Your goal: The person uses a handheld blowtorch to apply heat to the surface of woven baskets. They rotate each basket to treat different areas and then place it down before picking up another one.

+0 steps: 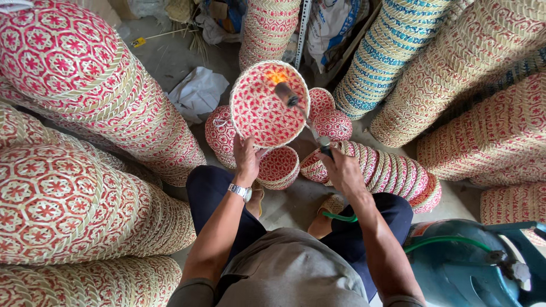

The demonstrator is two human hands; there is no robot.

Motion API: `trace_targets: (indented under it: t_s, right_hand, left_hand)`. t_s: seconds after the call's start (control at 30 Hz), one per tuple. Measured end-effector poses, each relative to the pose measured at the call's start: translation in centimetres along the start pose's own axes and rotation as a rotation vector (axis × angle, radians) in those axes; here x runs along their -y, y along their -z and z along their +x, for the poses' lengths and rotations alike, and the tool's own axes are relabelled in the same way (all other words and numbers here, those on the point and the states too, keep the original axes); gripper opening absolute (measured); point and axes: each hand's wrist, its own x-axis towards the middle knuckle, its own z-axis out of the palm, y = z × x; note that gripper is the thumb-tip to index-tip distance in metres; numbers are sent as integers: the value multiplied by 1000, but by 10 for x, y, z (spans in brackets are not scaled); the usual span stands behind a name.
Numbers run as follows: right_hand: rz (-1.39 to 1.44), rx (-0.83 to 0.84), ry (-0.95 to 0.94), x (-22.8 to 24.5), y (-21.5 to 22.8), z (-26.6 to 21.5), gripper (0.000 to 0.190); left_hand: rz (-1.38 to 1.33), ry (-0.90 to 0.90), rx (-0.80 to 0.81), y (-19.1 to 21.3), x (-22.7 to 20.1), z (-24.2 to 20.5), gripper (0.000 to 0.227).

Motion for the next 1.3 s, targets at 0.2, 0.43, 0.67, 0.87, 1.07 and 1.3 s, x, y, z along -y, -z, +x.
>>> trace_targets:
  t_s: [0.2, 0.43, 0.67, 0.87, 1.07, 1.3]
  right_hand:
    - [12, 31, 16, 0, 19, -33, 33]
    - [203, 162, -504, -19, 46, -67, 40]
    - [186, 3, -189, -13, 43, -20, 35]
    - [213, 165, -37, -1, 24, -7, 27]
    - [309, -43, -363, -15, 35, -29, 43]
    - [465, -238, -390, -24, 1, 3, 46]
  left_hand:
    - [57, 55, -146, -3, -12, 18, 64]
    - [377, -39, -1, 22, -61, 52, 73]
    - [738, -132, 97, 24, -57, 77, 48]
    - [857, -75, 152, 29, -45, 62, 68]
    - [435, 172, 123, 44, -52, 31, 66]
    - [594, 198, 70, 31, 2, -6, 58]
